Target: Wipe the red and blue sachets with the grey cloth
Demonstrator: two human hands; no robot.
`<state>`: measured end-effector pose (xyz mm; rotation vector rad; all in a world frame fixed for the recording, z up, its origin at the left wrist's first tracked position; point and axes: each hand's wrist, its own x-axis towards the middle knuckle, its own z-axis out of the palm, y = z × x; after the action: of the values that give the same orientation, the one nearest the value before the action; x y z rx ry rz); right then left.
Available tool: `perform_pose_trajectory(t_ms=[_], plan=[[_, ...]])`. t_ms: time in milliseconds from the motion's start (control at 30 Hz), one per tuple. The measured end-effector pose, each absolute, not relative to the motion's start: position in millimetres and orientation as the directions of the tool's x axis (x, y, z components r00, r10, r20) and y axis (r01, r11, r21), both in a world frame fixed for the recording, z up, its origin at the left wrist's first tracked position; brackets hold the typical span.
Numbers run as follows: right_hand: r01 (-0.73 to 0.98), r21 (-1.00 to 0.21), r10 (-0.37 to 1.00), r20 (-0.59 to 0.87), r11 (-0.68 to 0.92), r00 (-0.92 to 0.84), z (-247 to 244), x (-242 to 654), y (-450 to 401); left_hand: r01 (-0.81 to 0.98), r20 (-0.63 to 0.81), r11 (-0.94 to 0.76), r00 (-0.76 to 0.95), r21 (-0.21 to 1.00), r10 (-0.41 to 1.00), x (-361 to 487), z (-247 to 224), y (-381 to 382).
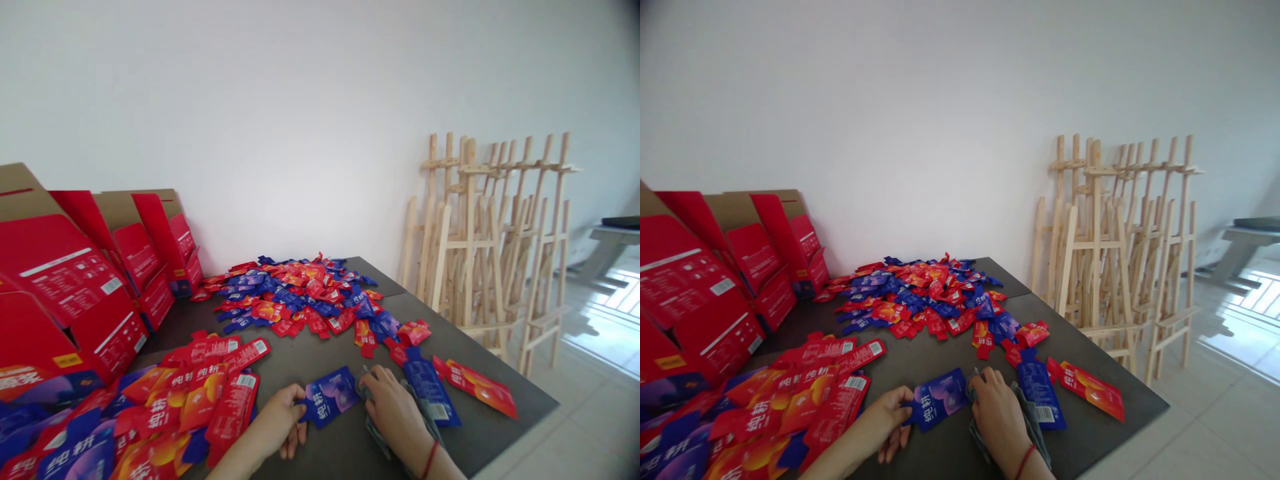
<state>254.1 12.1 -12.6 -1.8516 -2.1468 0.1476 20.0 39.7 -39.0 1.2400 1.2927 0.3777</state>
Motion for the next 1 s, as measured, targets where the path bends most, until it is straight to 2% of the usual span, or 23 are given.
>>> perform_pose_trajectory(t_ms=[100,167,267,400,767,833,900,933,1000], plan=[[0.958,-0.267,0.983,0.177,0.104,-0.058,-10,259,16,0.389,-0.497,0.365,0.326,0.846,0.804,20,-39,40],[0.947,-0.293,0.973,0.223,0.132,-0.066,-6,252,15,0.381,-0.496,0.367,0.332,0.849,0.802,20,-40,40],[0.898,-0.334,0.943,0.263,0.287,-0.204,-1,230,10,0.367,-0.489,0.365,0.34,0.856,0.803,21,-42,41],[0.834,-0.306,0.888,0.196,0.458,-0.416,1,203,10,0.351,-0.463,0.342,0.358,0.872,0.811,21,-44,41],[0.958,-0.232,0.979,0.151,0.169,-0.136,-11,247,30,0.404,-0.458,0.319,0.318,0.858,0.83,26,-34,37],[0.965,-0.229,0.984,0.148,0.127,-0.095,-15,256,31,0.46,-0.381,0.23,0.266,0.858,0.885,24,-27,36],[0.965,-0.246,0.987,0.147,0.095,-0.06,-18,263,32,0.578,-0.181,0.016,0.23,0.816,0.956,19,-17,34],[0.961,-0.264,0.987,0.152,0.083,-0.043,-18,266,33,0.653,-0.051,-0.122,0.24,0.747,0.969,16,-12,33],[0.948,-0.308,0.984,0.176,0.076,-0.022,-17,270,33,0.776,0.147,-0.356,0.33,0.52,0.933,10,-3,32]])
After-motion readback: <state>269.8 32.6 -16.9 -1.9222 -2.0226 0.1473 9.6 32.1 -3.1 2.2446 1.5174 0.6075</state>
